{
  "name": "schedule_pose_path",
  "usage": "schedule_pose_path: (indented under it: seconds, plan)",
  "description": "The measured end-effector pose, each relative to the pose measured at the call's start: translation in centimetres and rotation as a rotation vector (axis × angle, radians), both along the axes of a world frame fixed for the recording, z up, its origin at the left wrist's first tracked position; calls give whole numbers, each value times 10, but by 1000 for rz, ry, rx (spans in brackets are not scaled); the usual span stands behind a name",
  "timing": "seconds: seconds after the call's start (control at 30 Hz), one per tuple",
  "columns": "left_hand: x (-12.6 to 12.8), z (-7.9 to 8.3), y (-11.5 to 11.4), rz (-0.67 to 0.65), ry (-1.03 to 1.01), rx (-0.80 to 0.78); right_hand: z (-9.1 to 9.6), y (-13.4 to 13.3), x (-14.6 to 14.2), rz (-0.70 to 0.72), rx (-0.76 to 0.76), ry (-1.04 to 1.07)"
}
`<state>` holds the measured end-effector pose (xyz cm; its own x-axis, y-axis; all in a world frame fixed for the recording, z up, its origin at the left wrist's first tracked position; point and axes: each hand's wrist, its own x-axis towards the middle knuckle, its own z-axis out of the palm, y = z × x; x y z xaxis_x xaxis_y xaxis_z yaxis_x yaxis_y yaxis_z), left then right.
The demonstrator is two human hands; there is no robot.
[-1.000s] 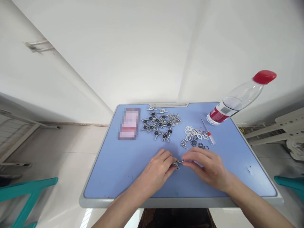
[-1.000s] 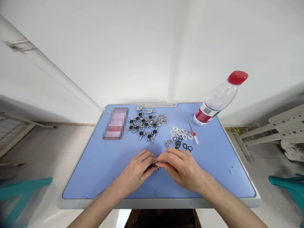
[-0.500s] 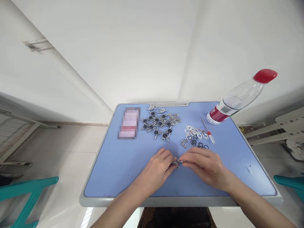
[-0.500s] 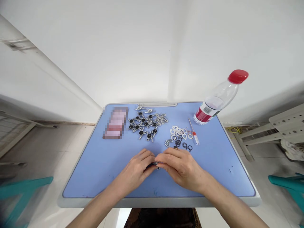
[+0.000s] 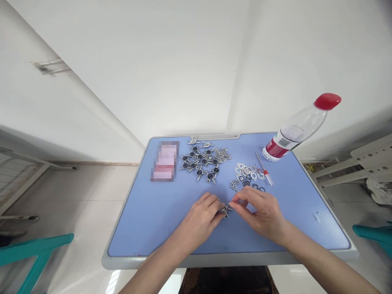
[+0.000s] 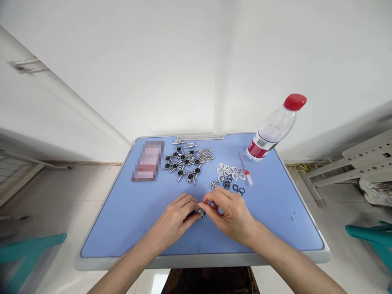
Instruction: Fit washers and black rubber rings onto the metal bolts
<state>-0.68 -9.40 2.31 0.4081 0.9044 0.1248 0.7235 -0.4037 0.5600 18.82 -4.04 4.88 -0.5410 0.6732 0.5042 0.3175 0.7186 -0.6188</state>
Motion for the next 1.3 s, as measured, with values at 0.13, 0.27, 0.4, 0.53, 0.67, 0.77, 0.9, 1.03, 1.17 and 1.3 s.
schedule_pose_path:
  seconds: [0.13,0.27,0.4,0.53,0.67,0.77,0.9,1.03,1.17,1.3]
  plan:
    - [1,-1,-1,9,-8,23,1,5,2,19,-54,5]
    - [2,-1,-2,18,-6,35,2,7,5,24,-46,14]
    - [3,2,-2,28,-9,15,5,8,6,-18,-51,34]
    - [3,5,-3,52,3,-23,8,11,7,-56,-44,24]
    - [3,6,-4,82,33,-47,8,16,10,-113,-38,19]
    - [3,6,-6,98,33,-58,8,19,13,-146,-54,20]
    - [3,6,-13,94,-72,-133,6,23,15,-188,-79,29]
    - [5,9,-20,70,-203,-250,6,26,15,-217,-117,38]
    - [2,13,-18,45,-173,-232,6,30,16,-238,-156,70]
    - [-4,22,-4,6,-82,-127,7,33,18,-255,-200,122]
